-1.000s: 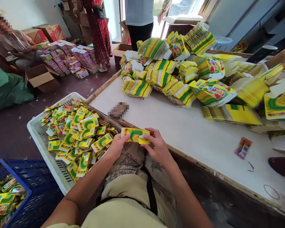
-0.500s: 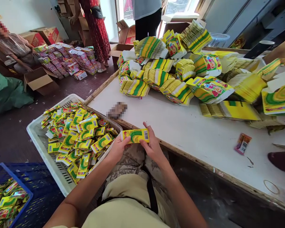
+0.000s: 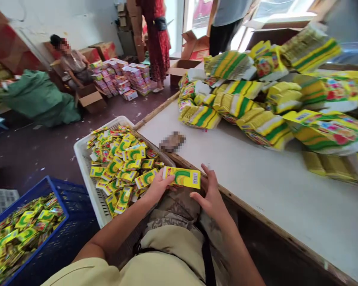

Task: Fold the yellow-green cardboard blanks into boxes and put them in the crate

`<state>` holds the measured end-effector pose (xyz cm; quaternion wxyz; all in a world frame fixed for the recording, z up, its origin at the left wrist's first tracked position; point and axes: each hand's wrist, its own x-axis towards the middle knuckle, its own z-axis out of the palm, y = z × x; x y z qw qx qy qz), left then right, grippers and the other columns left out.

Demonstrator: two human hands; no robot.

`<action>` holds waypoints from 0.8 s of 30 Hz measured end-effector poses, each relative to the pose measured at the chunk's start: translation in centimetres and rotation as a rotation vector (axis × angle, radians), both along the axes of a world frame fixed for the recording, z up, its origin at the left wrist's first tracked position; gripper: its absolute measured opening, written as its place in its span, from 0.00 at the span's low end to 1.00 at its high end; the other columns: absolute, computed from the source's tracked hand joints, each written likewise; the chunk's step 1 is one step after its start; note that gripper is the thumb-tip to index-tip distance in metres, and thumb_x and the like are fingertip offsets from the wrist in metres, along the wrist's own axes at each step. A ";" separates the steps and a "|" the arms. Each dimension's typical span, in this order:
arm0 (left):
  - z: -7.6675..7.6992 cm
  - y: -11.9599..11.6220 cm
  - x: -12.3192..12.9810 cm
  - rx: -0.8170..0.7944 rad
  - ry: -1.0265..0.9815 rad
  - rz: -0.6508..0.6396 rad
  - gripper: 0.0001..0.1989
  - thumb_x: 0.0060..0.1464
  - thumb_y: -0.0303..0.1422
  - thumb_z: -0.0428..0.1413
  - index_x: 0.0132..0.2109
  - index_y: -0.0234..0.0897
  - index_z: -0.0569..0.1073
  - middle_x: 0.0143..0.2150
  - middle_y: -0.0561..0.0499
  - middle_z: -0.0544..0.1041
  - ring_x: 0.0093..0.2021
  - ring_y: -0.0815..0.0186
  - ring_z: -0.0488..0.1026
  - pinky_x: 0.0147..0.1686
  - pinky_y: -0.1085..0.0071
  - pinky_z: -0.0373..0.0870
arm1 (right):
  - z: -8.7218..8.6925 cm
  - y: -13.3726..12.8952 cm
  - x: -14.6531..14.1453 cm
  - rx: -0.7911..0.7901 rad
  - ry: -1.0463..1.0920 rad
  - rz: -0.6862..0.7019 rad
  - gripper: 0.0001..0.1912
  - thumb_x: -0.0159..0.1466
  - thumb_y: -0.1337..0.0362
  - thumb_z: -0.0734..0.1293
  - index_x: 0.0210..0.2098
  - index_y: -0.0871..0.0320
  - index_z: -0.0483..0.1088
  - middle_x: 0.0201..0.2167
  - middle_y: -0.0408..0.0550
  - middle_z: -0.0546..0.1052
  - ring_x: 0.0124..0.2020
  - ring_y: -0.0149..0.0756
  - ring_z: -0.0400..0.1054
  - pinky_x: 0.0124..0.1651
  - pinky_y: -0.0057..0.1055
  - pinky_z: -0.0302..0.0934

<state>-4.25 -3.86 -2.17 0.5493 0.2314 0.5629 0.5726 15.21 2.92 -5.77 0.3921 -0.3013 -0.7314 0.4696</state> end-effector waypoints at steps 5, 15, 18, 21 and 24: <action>-0.2 -4.7 -9.3 -0.200 0.900 0.409 0.27 0.52 0.40 0.60 0.55 0.33 0.63 0.53 0.37 0.71 0.54 0.51 0.71 0.53 0.54 0.68 | -0.3 -0.2 -0.3 0.001 -0.021 0.026 0.33 0.66 0.57 0.66 0.67 0.47 0.50 0.64 0.59 0.63 0.51 0.46 0.73 0.53 0.50 0.70; -3.7 -5.8 -18.3 -0.577 1.640 0.131 0.31 0.58 0.46 0.54 0.65 0.37 0.66 0.71 0.33 0.51 0.70 0.40 0.46 0.64 0.44 0.46 | -4.9 -2.3 -8.7 0.218 -0.217 0.182 0.28 0.63 0.63 0.68 0.61 0.55 0.62 0.60 0.60 0.67 0.62 0.52 0.64 0.61 0.54 0.63; -4.7 -5.5 -21.5 -0.667 1.617 0.142 0.27 0.60 0.43 0.52 0.63 0.36 0.68 0.72 0.34 0.49 0.70 0.39 0.47 0.63 0.43 0.48 | -7.0 -3.0 -11.0 0.255 -0.313 0.233 0.30 0.61 0.66 0.69 0.62 0.57 0.62 0.64 0.63 0.63 0.65 0.54 0.60 0.63 0.55 0.60; -5.1 -6.4 -23.6 -0.681 1.617 0.126 0.23 0.59 0.36 0.53 0.61 0.39 0.71 0.72 0.37 0.50 0.69 0.40 0.48 0.64 0.45 0.49 | -8.0 -3.1 -12.1 0.300 -0.378 0.273 0.27 0.61 0.70 0.67 0.60 0.59 0.64 0.63 0.63 0.66 0.67 0.56 0.56 0.64 0.59 0.57; -5.1 -8.5 -23.5 -0.671 1.588 0.056 0.17 0.57 0.36 0.56 0.53 0.42 0.77 0.69 0.40 0.59 0.66 0.43 0.57 0.63 0.48 0.55 | -8.0 -2.5 -12.0 0.317 -0.395 0.335 0.25 0.62 0.68 0.68 0.59 0.59 0.66 0.58 0.60 0.71 0.66 0.56 0.57 0.64 0.60 0.56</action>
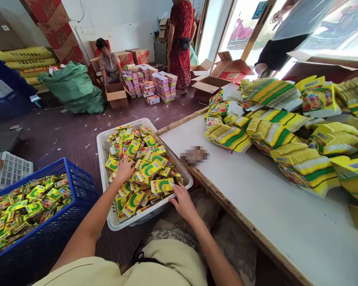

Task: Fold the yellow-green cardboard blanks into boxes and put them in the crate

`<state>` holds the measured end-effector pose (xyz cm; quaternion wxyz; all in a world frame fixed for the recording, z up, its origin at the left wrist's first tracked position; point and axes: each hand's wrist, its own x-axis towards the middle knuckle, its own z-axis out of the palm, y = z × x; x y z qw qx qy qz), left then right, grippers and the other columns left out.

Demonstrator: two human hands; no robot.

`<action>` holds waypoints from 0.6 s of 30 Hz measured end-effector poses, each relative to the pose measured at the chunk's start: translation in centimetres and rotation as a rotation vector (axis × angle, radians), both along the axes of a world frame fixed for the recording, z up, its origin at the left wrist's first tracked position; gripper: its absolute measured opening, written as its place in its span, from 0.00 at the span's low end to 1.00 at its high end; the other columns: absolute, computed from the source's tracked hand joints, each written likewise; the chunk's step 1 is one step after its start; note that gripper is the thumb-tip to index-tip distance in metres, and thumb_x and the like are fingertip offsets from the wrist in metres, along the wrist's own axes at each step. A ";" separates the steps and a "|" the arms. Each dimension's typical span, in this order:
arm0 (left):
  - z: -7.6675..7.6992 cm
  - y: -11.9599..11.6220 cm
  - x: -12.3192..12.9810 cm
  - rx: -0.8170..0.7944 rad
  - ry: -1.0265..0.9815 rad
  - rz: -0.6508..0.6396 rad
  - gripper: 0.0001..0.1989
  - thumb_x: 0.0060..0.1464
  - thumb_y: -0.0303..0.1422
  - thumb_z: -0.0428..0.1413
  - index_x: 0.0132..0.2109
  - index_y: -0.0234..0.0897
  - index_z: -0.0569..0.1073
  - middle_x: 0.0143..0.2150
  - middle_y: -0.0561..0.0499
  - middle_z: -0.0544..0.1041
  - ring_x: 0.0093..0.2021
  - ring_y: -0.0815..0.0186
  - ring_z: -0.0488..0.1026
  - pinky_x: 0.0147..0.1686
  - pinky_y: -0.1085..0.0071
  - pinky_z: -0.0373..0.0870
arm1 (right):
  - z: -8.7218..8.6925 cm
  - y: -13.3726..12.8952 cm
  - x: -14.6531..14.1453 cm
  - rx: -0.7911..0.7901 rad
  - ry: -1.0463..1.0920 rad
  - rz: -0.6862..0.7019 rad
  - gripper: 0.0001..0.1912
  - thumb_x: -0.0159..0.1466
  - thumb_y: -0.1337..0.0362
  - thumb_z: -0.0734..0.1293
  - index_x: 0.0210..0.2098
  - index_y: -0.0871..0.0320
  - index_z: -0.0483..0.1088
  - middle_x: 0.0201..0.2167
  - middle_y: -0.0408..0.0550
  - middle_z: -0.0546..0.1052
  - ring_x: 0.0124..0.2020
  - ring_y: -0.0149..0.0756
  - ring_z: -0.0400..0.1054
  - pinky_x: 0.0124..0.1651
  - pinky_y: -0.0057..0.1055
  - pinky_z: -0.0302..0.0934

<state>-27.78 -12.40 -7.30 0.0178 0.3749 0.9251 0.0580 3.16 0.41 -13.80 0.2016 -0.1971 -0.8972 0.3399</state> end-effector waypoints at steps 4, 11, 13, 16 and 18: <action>-0.1 -4.8 2.4 0.056 0.029 0.024 0.17 0.61 0.40 0.52 0.54 0.44 0.77 0.68 0.42 0.60 0.68 0.47 0.56 0.63 0.53 0.57 | 0.3 0.4 0.8 0.002 -0.010 0.051 0.22 0.63 0.65 0.68 0.56 0.58 0.68 0.57 0.57 0.72 0.65 0.54 0.57 0.65 0.56 0.56; -1.1 -10.9 3.0 0.028 -0.046 0.601 0.33 0.62 0.37 0.48 0.68 0.23 0.52 0.53 0.26 0.74 0.50 0.44 0.76 0.46 0.54 0.71 | 1.0 0.0 0.2 0.154 -0.123 0.004 0.14 0.64 0.67 0.66 0.49 0.56 0.71 0.51 0.54 0.74 0.61 0.51 0.60 0.62 0.50 0.57; -1.1 -10.6 1.6 -0.010 -0.098 0.607 0.31 0.62 0.35 0.46 0.67 0.21 0.52 0.44 0.28 0.78 0.43 0.45 0.78 0.41 0.57 0.72 | 1.3 0.3 -0.8 0.184 -0.174 -0.001 0.12 0.64 0.68 0.66 0.48 0.56 0.71 0.50 0.53 0.75 0.60 0.50 0.60 0.61 0.48 0.57; -0.6 -9.6 -0.8 -0.032 -0.104 0.597 0.29 0.63 0.33 0.43 0.66 0.20 0.51 0.46 0.26 0.77 0.47 0.45 0.78 0.42 0.58 0.71 | 1.6 0.7 -2.8 0.197 -0.228 -0.002 0.10 0.65 0.67 0.66 0.46 0.57 0.71 0.50 0.54 0.74 0.61 0.49 0.58 0.60 0.46 0.56; -0.3 -9.2 -1.7 -0.042 -0.103 0.581 0.29 0.62 0.33 0.43 0.67 0.21 0.49 0.48 0.26 0.77 0.48 0.46 0.77 0.42 0.60 0.71 | 1.8 0.9 -3.9 0.209 -0.255 -0.011 0.08 0.66 0.65 0.65 0.45 0.58 0.70 0.49 0.56 0.74 0.59 0.49 0.59 0.58 0.45 0.56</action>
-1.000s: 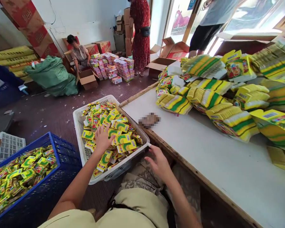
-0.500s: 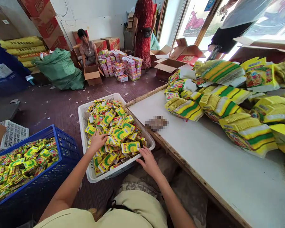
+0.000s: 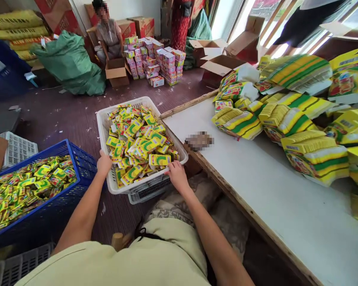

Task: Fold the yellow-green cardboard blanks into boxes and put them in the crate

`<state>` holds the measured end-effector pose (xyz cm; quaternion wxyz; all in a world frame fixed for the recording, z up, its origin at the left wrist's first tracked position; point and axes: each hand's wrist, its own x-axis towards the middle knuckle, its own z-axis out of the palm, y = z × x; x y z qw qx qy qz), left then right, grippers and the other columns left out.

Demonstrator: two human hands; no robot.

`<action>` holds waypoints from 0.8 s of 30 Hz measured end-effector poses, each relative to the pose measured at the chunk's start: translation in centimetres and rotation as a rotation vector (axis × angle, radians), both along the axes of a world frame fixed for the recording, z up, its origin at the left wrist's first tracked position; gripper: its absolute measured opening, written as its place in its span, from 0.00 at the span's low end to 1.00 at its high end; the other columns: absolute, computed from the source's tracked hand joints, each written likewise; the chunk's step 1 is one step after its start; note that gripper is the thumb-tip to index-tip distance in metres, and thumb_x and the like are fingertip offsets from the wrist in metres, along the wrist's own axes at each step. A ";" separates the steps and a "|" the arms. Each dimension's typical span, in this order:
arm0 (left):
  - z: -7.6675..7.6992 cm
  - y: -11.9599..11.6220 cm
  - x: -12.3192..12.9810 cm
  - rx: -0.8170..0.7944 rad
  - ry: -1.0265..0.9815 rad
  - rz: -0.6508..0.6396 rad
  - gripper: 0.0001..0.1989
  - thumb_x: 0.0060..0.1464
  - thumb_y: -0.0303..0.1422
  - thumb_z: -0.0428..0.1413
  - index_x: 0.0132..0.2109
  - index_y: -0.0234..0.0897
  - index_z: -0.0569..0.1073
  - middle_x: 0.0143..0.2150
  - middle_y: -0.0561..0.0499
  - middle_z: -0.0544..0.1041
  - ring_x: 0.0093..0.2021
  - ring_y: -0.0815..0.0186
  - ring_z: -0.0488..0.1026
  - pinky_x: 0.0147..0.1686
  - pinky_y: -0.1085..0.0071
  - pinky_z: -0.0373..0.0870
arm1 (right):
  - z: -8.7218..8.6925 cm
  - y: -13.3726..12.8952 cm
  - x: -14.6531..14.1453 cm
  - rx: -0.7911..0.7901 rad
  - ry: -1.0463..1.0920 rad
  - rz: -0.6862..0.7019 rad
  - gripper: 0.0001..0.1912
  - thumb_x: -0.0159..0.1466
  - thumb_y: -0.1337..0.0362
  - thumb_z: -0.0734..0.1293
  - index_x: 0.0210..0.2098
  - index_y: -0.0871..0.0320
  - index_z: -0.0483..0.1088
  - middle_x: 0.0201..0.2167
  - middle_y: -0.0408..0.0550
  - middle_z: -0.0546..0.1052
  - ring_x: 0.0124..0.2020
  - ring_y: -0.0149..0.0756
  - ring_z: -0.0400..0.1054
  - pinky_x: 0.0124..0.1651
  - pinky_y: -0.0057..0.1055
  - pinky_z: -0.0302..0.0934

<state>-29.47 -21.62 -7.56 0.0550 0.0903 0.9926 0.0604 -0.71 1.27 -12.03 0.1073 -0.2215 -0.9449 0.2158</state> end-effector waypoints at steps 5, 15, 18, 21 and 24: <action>-0.1 -0.6 0.3 -0.023 -0.012 -0.022 0.29 0.62 0.32 0.45 0.65 0.20 0.51 0.43 0.27 0.78 0.44 0.46 0.79 0.39 0.60 0.71 | 0.2 -0.2 0.1 0.025 -0.038 -0.007 0.06 0.66 0.65 0.65 0.42 0.58 0.69 0.46 0.55 0.75 0.54 0.48 0.62 0.55 0.43 0.56; -0.2 -1.3 2.9 0.016 -0.033 -0.004 0.26 0.60 0.29 0.44 0.64 0.23 0.53 0.42 0.30 0.80 0.42 0.47 0.80 0.36 0.62 0.70 | 0.8 -0.4 2.5 0.083 -0.078 0.006 0.04 0.66 0.65 0.66 0.40 0.56 0.70 0.45 0.54 0.76 0.52 0.47 0.64 0.54 0.43 0.57; -0.4 -1.5 3.2 0.028 -0.027 -0.009 0.26 0.61 0.30 0.43 0.64 0.23 0.52 0.45 0.29 0.79 0.46 0.46 0.79 0.38 0.61 0.70 | 0.8 -0.6 2.9 0.091 -0.074 0.002 0.06 0.65 0.64 0.66 0.42 0.57 0.70 0.47 0.55 0.75 0.55 0.49 0.63 0.55 0.44 0.56; -0.5 -1.7 3.2 0.032 -0.042 -0.013 0.26 0.61 0.30 0.44 0.64 0.24 0.52 0.45 0.29 0.79 0.46 0.47 0.79 0.39 0.61 0.70 | 0.8 -0.8 3.2 0.086 -0.083 -0.006 0.06 0.65 0.64 0.66 0.42 0.57 0.69 0.47 0.55 0.75 0.54 0.49 0.63 0.55 0.44 0.57; -0.5 -1.7 3.1 0.034 -0.049 -0.004 0.28 0.59 0.28 0.45 0.65 0.23 0.50 0.45 0.29 0.79 0.46 0.47 0.79 0.39 0.62 0.71 | 0.9 -0.9 3.2 0.082 -0.091 -0.012 0.05 0.66 0.64 0.65 0.42 0.56 0.70 0.47 0.55 0.76 0.54 0.48 0.64 0.56 0.45 0.57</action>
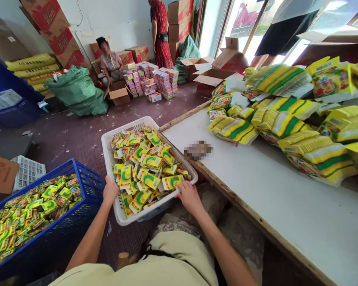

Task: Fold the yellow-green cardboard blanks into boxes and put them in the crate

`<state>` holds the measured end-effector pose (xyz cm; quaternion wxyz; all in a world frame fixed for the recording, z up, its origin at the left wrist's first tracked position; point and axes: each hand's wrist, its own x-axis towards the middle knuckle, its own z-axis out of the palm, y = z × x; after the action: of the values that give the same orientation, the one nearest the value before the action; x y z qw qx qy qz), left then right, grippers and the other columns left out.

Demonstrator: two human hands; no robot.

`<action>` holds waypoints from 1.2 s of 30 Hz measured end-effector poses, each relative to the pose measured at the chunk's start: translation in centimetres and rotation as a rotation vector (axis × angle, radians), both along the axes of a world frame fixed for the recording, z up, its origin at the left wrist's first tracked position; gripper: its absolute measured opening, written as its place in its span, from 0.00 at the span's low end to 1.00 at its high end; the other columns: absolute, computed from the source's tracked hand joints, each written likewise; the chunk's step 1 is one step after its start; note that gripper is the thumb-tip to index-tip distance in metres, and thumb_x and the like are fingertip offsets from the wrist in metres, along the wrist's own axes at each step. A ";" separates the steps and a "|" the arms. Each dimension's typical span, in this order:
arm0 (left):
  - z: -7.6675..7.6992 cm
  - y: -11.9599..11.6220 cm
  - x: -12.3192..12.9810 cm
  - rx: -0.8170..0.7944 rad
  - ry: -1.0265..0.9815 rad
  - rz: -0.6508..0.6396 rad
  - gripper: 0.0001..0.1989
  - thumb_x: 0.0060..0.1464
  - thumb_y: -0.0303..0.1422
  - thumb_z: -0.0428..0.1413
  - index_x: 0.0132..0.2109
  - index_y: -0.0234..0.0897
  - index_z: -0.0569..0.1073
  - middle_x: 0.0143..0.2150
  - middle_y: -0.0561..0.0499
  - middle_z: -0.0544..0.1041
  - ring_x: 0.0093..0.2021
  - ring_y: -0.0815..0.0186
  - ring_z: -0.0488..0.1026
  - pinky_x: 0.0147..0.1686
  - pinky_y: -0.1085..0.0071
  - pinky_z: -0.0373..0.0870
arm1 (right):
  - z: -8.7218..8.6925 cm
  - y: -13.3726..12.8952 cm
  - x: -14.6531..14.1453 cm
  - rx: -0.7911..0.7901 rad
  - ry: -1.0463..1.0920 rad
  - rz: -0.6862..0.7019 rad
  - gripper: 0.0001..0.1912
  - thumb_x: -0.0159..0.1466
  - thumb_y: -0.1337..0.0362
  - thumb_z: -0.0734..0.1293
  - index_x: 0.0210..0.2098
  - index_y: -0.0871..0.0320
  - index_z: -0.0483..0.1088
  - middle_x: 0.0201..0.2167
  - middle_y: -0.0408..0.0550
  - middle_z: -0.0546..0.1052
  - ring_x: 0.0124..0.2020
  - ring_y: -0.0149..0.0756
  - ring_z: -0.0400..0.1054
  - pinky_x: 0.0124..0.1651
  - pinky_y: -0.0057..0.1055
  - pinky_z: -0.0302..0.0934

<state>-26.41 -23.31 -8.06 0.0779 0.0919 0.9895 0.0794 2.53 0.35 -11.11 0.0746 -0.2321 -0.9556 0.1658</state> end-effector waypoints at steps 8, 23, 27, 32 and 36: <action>0.1 -0.1 -0.3 0.037 -0.033 0.008 0.29 0.58 0.29 0.46 0.65 0.28 0.51 0.46 0.31 0.79 0.46 0.47 0.79 0.39 0.62 0.71 | -0.1 0.0 -0.2 0.002 -0.007 0.010 0.06 0.66 0.64 0.65 0.42 0.56 0.70 0.47 0.55 0.76 0.53 0.48 0.64 0.55 0.44 0.57; -0.1 -0.8 0.6 0.105 -0.016 0.019 0.25 0.58 0.29 0.48 0.62 0.34 0.55 0.51 0.35 0.77 0.49 0.52 0.78 0.43 0.64 0.71 | -0.4 -0.2 0.3 -0.025 0.024 0.018 0.06 0.65 0.64 0.66 0.41 0.56 0.70 0.45 0.56 0.75 0.52 0.50 0.64 0.55 0.44 0.56; 0.6 -0.7 0.3 0.062 -0.014 0.039 0.28 0.55 0.29 0.52 0.62 0.28 0.56 0.49 0.31 0.77 0.49 0.47 0.77 0.44 0.59 0.71 | -0.4 -0.3 0.2 -0.044 0.047 0.015 0.06 0.64 0.63 0.67 0.41 0.56 0.70 0.46 0.55 0.75 0.54 0.50 0.64 0.57 0.46 0.55; 2.6 3.0 0.9 0.072 0.279 -0.061 0.36 0.57 0.30 0.50 0.69 0.28 0.48 0.66 0.28 0.59 0.65 0.42 0.59 0.59 0.48 0.61 | -0.5 -0.2 -0.2 -0.061 0.073 -0.006 0.10 0.64 0.60 0.68 0.43 0.56 0.70 0.48 0.54 0.75 0.55 0.48 0.63 0.59 0.46 0.54; 2.6 9.7 3.8 0.122 0.367 -0.617 0.24 0.62 0.32 0.46 0.65 0.40 0.65 0.68 0.42 0.61 0.69 0.54 0.53 0.67 0.57 0.50 | -0.7 -0.2 -0.1 -0.082 0.096 -0.006 0.10 0.66 0.59 0.67 0.45 0.55 0.70 0.48 0.51 0.76 0.57 0.45 0.63 0.60 0.45 0.53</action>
<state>-22.65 -13.60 -5.43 -0.0865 0.4035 0.9061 0.0933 2.43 0.15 -11.86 0.1113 -0.2297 -0.9426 0.2155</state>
